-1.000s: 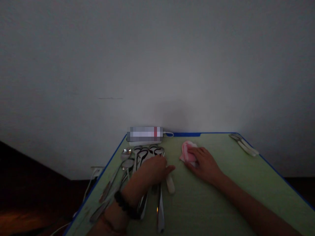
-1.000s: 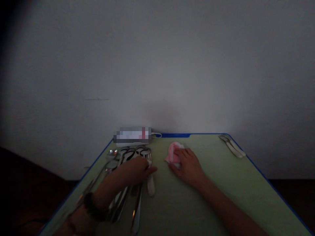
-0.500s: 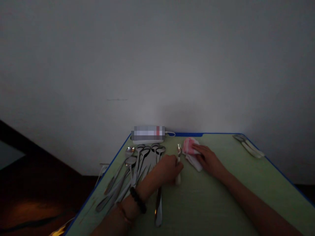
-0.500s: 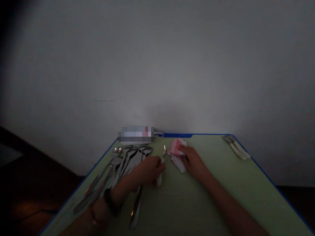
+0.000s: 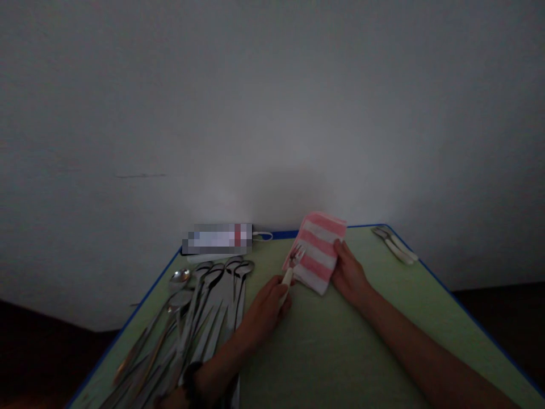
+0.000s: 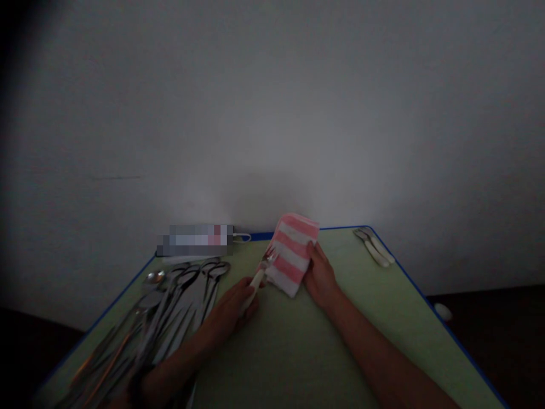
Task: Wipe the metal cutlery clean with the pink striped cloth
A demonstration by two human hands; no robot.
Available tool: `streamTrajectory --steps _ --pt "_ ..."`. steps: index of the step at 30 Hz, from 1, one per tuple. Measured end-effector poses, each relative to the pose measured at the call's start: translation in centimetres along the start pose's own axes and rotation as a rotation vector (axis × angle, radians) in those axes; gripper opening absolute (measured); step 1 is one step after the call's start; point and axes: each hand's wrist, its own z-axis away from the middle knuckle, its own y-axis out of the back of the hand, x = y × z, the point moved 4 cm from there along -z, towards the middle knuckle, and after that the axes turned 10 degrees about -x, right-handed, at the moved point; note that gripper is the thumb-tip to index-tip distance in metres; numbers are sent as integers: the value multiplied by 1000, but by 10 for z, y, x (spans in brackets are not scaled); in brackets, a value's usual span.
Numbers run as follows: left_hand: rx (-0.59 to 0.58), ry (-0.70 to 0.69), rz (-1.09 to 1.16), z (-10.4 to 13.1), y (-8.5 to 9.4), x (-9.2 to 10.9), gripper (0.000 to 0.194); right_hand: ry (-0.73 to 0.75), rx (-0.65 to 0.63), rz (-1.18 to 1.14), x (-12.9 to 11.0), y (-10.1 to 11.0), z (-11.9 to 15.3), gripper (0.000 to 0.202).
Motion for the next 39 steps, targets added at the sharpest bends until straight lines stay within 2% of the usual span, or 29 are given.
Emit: streamTrajectory --steps 6,9,11,13,15,18,21,24,26,31,35,39 --pt "-115 -64 58 2 -7 -2 29 9 3 -90 7 -1 -2 16" --pt "-122 -54 22 2 -8 -2 31 12 0 -114 6 -1 -3 15" --pt "-131 -40 -14 2 -8 -3 33 -15 -84 -129 4 -7 -1 18" --pt "-136 -37 -33 1 -7 -3 35 -82 -204 -142 2 -15 2 21" --pt "-123 -46 -45 1 -7 -3 36 -158 -273 -147 2 -19 5 22" --pt "-93 -66 -89 1 -7 -2 33 -180 -200 -90 4 -11 5 29" --pt "-78 -79 -135 2 -8 0 29 -110 -101 99 9 -2 2 14" --pt "-49 -87 -172 3 -8 5 25 -76 -155 315 13 -4 4 37" --pt "-41 -118 -198 4 -7 9 25 -60 -191 383 15 -7 6 44" --pt "-17 -145 -142 6 -7 7 33 -48 -143 335 18 -2 4 19" --pt "-38 -141 -86 6 -8 2 39 -84 -113 177 20 2 -2 16" --pt "-62 -179 -191 7 -9 7 39 -163 -193 95 18 -7 0 18"
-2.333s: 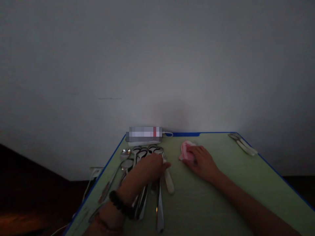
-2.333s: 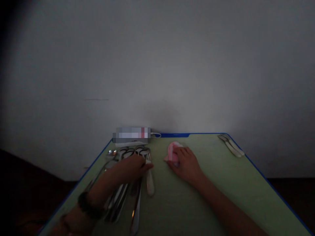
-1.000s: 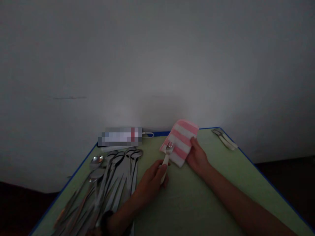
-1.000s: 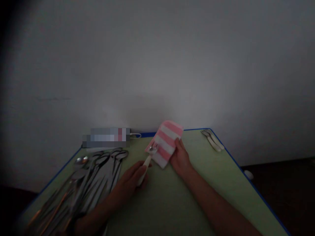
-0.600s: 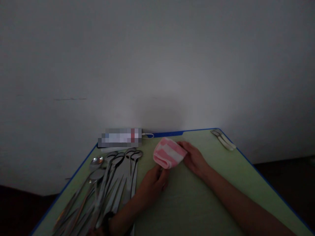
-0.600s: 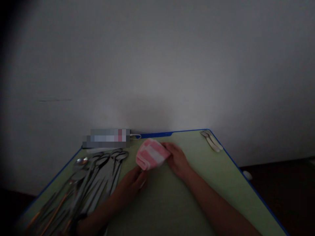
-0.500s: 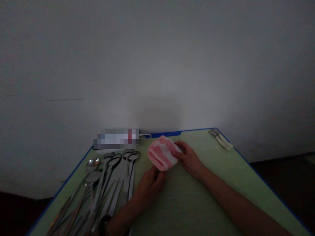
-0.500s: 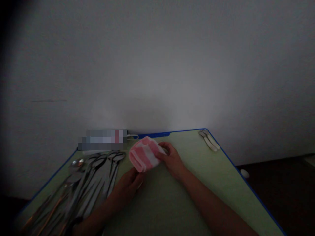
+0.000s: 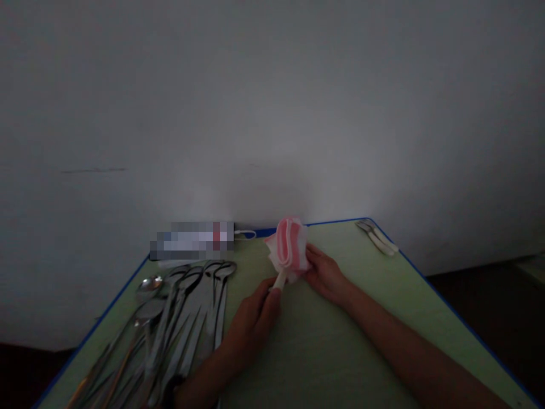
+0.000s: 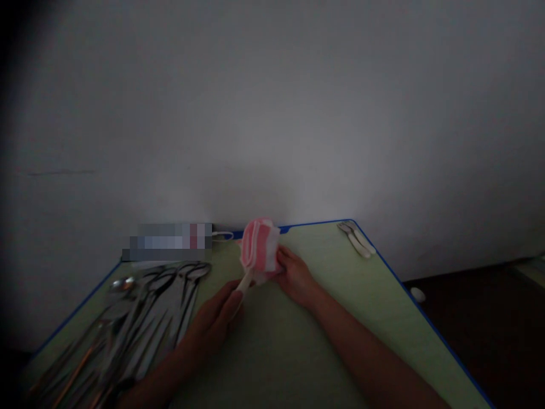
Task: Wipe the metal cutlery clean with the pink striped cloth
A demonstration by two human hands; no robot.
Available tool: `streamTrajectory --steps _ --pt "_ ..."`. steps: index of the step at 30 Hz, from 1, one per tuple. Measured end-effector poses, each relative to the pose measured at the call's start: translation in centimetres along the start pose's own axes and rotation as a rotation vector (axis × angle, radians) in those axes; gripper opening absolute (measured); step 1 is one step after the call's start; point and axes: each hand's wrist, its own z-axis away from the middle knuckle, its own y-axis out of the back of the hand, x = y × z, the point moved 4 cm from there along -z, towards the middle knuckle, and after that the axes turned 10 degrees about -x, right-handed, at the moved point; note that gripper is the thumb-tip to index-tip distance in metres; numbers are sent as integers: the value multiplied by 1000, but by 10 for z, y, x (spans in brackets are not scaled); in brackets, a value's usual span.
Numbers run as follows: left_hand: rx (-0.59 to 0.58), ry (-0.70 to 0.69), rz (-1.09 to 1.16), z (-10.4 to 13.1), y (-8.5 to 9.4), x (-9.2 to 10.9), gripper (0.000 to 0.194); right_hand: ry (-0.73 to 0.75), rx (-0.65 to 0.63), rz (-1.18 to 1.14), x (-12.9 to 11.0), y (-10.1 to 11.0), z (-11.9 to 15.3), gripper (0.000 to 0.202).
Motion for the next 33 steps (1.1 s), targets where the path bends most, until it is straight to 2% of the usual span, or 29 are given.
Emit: streamTrajectory --steps 4,9,13,18,21,24,27,29,31,33 --pt "-20 17 -68 -1 0 4 39 -20 -97 6 -4 -10 3 19" --pt "35 1 -104 -2 1 5 36 -183 -139 -108 2 -6 5 26" --pt "24 12 -102 -2 -1 2 37 -123 -132 -90 1 -4 6 20" --pt "65 25 29 -2 -2 -5 37 -35 11 -59 1 3 3 17" --pt "35 59 120 -2 -4 -8 41 51 66 -122 -2 5 1 14" --pt "-23 65 140 -3 -5 -7 42 10 10 -179 -5 3 2 18" --pt "-27 58 97 -3 -5 -4 41 -121 -83 -211 -5 -1 5 16" --pt "-21 64 58 -3 -5 -4 39 -149 -97 -233 -6 -2 6 19" --pt "-19 69 9 -3 -5 -4 38 -100 -57 -192 -9 -3 5 21" --pt "-13 62 -25 -3 -5 -4 37 0 9 -54 -13 -4 4 21"
